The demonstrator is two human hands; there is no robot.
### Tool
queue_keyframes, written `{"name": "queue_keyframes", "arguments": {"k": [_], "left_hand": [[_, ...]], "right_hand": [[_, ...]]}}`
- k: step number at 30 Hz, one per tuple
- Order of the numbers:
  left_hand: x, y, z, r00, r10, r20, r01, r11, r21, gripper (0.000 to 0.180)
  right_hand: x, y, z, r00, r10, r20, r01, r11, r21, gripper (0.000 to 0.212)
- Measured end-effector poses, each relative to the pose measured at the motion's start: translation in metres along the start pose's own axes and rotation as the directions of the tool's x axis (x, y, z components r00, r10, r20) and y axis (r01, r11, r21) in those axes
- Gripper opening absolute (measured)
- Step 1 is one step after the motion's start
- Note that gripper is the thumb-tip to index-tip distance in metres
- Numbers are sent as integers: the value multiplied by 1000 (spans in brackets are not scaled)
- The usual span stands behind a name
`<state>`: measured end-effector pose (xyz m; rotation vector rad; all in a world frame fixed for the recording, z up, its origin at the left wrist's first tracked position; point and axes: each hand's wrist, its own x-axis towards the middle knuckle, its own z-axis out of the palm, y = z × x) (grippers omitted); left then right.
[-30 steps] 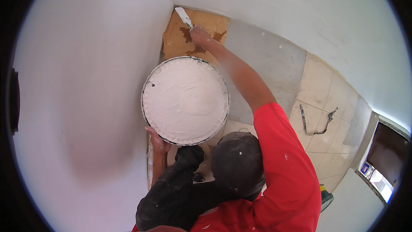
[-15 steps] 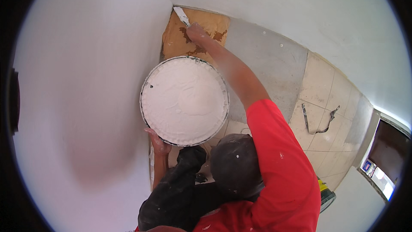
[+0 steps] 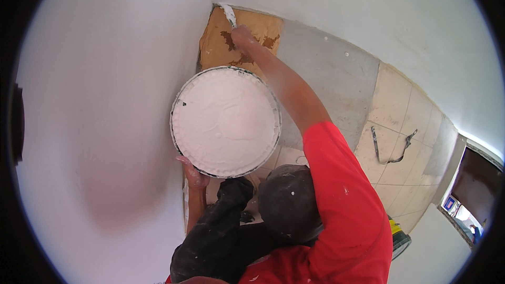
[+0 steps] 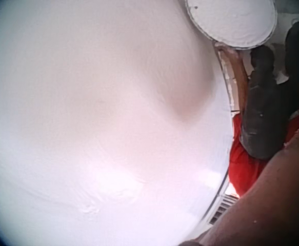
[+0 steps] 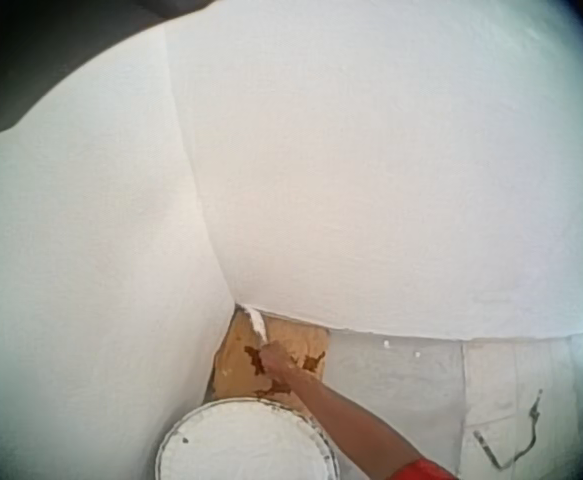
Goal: The person is painting a wall with white paint using a brush. They repeatedly dip the brush into a paint bucket and apply the paint to a specific area of the wall, covering a brownish patch.
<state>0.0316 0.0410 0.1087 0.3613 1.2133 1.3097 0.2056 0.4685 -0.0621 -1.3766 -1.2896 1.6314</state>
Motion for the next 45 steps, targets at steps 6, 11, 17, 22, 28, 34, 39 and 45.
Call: {"name": "queue_keyframes", "arguments": {"k": [6,11,17,22,28,34,39,45], "left_hand": [[8,-1,6,997,-65,-37,62,996,-71,93],[10,-3,2,1000,-30,2,30,1000,-8,94],[-1,1,-1,997,-39,-72,35,998,-53,90],[10,-5,11,999,-35,21,37,997,-65,89],[-11,3,-7,995,-24,-98,18,997,-69,89],[22,-5,28,996,-65,59,69,996,-54,91],[10,8,18,993,-87,-82,88,996,5,93],[3,1,1,996,34,85,-35,999,19,94]], "right_hand": [[-54,-34,-8,973,231,22,-227,929,292,19],[-52,-41,4,980,198,30,-201,961,193,23],[7,21,32,989,84,118,-88,996,29,25],[60,81,-1,994,-102,31,106,984,-140,24],[-3,-23,57,950,304,70,-311,903,296,20],[38,85,-32,906,-424,8,424,904,-58,19],[36,41,13,997,26,70,-38,984,173,20],[0,-14,14,978,198,62,-207,914,349,18]]}}
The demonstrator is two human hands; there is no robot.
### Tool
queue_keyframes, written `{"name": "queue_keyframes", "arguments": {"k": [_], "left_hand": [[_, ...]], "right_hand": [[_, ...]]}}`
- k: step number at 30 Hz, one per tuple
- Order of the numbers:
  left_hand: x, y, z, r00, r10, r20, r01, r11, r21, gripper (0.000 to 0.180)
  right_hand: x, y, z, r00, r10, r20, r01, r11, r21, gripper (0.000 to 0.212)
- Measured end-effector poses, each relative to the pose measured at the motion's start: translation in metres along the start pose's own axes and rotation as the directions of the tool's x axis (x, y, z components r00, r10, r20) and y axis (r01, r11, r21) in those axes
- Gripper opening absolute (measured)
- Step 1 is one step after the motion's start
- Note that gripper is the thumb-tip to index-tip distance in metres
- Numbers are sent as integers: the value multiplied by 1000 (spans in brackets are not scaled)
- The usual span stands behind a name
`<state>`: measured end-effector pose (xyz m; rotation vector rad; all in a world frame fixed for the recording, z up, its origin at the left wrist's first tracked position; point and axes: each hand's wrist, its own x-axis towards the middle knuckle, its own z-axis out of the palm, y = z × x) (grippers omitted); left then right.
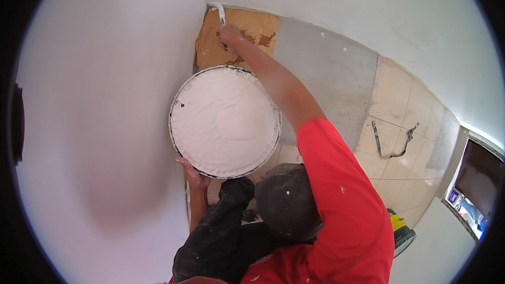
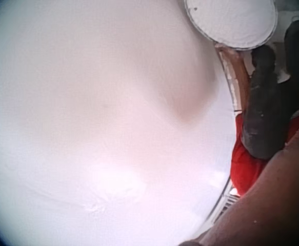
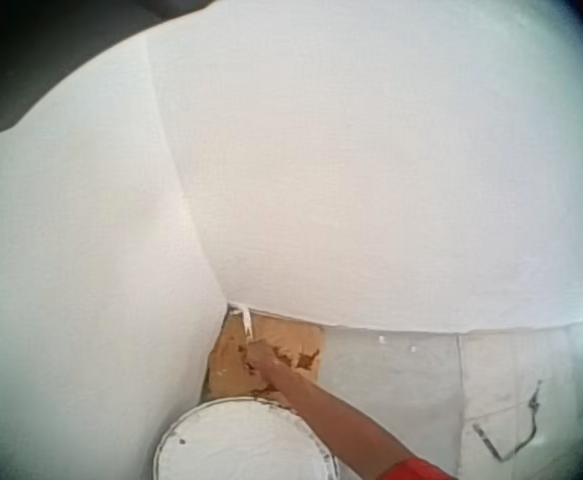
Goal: The person is painting a wall with white paint using a brush. They repeatedly dip the brush into a paint bucket and apply the paint to a specific area of the wall, covering a brownish patch.
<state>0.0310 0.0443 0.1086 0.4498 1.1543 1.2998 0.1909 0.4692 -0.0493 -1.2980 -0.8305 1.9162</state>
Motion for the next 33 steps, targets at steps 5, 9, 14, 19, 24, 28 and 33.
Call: {"name": "queue_keyframes", "arguments": {"k": [5,9,14,19,24,28,33], "left_hand": [[-2,6,4,976,-113,-187,101,992,-73,96],[5,5,6,977,-117,-180,109,993,-54,95],[6,6,13,971,-116,-207,113,993,-30,94],[3,-3,-2,971,-111,-213,91,991,-102,98],[2,0,-1,974,-118,-193,108,992,-60,91],[3,5,11,969,-132,-211,124,991,-51,91],[-18,12,-1,939,-123,-322,103,992,-79,92]], "right_hand": [[-37,-14,5,986,136,-101,-108,965,239,15],[-53,-18,-27,991,92,-100,-59,955,291,13],[-66,-12,-51,985,100,-140,-42,931,364,10],[-89,-10,-61,984,92,-154,-29,929,369,12],[-98,-20,-52,996,61,-62,-44,967,249,14],[-69,-27,-36,999,43,17,-45,986,163,14],[-32,1,17,990,83,111,-94,991,94,15]]}}
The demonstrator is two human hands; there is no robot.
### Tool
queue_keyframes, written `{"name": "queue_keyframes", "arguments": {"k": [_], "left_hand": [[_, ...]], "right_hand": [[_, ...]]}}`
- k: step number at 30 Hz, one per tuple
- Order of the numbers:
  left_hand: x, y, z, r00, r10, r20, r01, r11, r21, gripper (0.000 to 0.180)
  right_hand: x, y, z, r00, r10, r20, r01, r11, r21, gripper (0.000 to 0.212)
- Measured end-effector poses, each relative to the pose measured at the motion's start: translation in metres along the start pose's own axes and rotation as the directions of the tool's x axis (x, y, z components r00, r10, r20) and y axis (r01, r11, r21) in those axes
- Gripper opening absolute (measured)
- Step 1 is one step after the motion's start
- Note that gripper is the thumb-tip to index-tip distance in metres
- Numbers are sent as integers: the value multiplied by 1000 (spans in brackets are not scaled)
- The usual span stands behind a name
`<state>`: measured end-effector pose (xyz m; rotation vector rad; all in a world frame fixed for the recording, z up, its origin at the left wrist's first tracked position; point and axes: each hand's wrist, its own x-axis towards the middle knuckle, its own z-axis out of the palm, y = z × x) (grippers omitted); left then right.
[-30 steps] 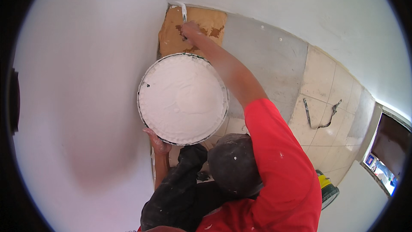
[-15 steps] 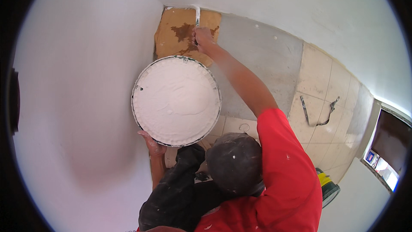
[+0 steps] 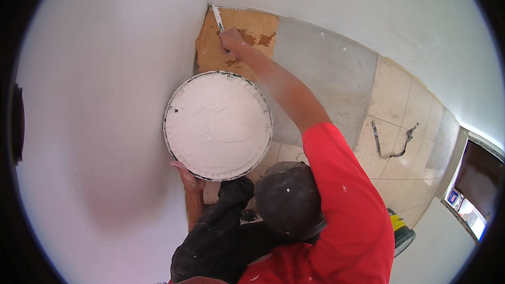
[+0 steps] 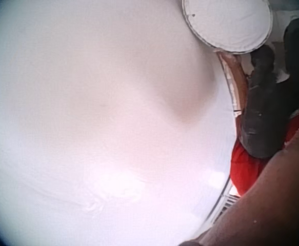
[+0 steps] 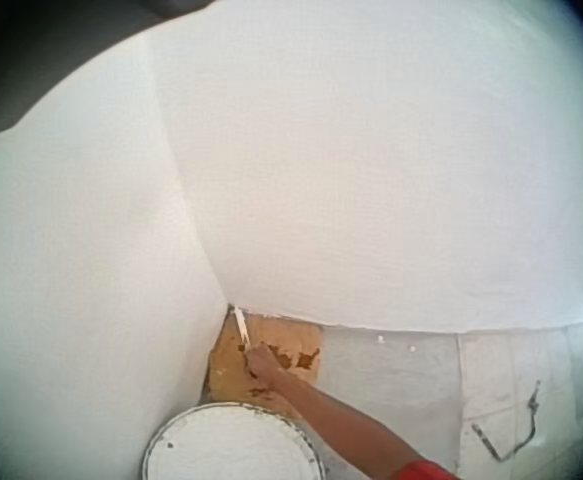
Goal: The person is painting a wall with white paint using a brush. They repeatedly dip the brush into a paint bucket and apply the paint to a specific area of the wall, covering a brownish patch.
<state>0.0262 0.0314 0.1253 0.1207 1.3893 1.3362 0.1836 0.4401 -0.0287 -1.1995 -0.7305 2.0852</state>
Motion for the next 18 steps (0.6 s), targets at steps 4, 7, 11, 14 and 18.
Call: {"name": "queue_keyframes", "arguments": {"k": [4,7,11,14,18], "left_hand": [[32,-17,44,981,-86,176,89,996,-11,92],[15,-8,20,994,-11,113,7,999,33,91],[18,-6,30,995,-22,101,14,997,76,98],[-1,-2,-4,998,60,11,-61,986,155,101],[16,-5,4,986,23,167,-44,992,120,98]], "right_hand": [[125,49,-190,742,-617,261,625,498,-601,15],[156,96,-133,724,-627,286,671,546,-501,14],[124,89,-150,243,-906,345,906,85,-416,13],[39,61,-42,934,-343,-104,317,926,-205,12],[-18,5,-64,941,-214,-263,205,977,-65,11]]}}
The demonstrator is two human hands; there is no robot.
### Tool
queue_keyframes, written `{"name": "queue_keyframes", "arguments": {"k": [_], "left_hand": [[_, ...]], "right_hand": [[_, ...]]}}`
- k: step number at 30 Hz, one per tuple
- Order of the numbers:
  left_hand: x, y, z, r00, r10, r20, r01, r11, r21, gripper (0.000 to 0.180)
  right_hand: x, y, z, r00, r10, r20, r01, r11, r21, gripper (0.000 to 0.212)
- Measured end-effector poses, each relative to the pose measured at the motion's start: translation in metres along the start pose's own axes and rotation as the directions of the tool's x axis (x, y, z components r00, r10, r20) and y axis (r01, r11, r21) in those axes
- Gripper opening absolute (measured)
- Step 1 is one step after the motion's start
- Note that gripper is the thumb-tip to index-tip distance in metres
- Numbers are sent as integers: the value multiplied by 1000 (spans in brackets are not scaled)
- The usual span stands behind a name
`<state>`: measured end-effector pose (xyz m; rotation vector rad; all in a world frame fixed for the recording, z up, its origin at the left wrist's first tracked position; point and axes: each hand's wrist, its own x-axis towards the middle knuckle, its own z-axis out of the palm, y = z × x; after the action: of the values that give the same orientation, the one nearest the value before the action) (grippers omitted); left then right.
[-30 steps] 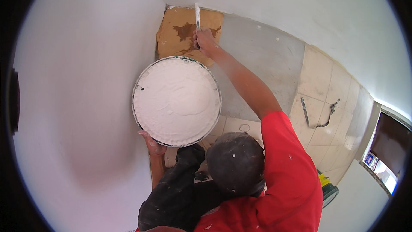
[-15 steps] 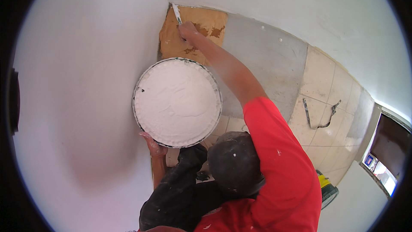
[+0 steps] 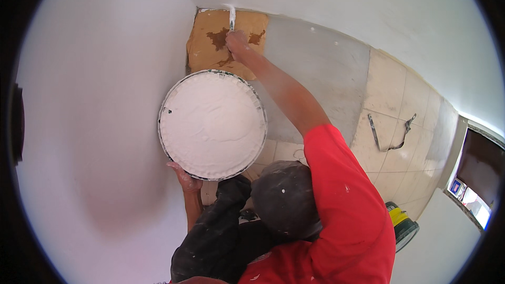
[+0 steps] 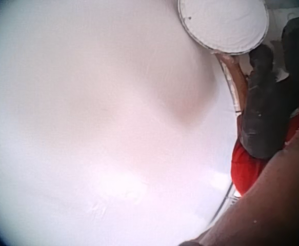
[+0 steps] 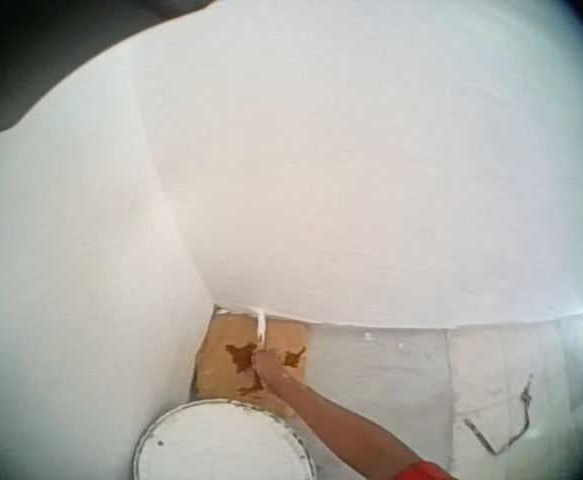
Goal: The person is painting a wall with white paint using a brush. They repeatedly dip the brush into a paint bucket and apply the paint to a specific area of the wall, covering a brownish patch.
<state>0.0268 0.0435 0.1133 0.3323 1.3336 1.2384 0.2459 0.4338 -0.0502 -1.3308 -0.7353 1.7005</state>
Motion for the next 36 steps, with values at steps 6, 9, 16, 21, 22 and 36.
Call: {"name": "queue_keyframes", "arguments": {"k": [6,9,16,21,22,36], "left_hand": [[1,5,13,998,-38,-39,34,993,-110,94],[1,10,27,998,-23,-61,20,998,-52,93],[2,2,9,999,-7,-37,3,995,-101,93],[0,11,17,997,-34,-67,32,999,-30,97],[0,10,15,998,-20,-56,19,1000,-9,98],[-5,3,11,999,30,-37,-29,999,26,101]], "right_hand": [[-31,-25,-15,981,168,-101,-130,942,308,11],[-38,-28,-27,978,176,-116,-125,928,351,11],[-64,-33,-29,979,180,-98,-112,870,480,12],[-85,-46,-20,966,253,-56,-173,790,589,10],[-83,-45,-21,967,248,-53,-166,778,606,9],[-4,-41,6,955,277,106,-295,858,420,16]]}}
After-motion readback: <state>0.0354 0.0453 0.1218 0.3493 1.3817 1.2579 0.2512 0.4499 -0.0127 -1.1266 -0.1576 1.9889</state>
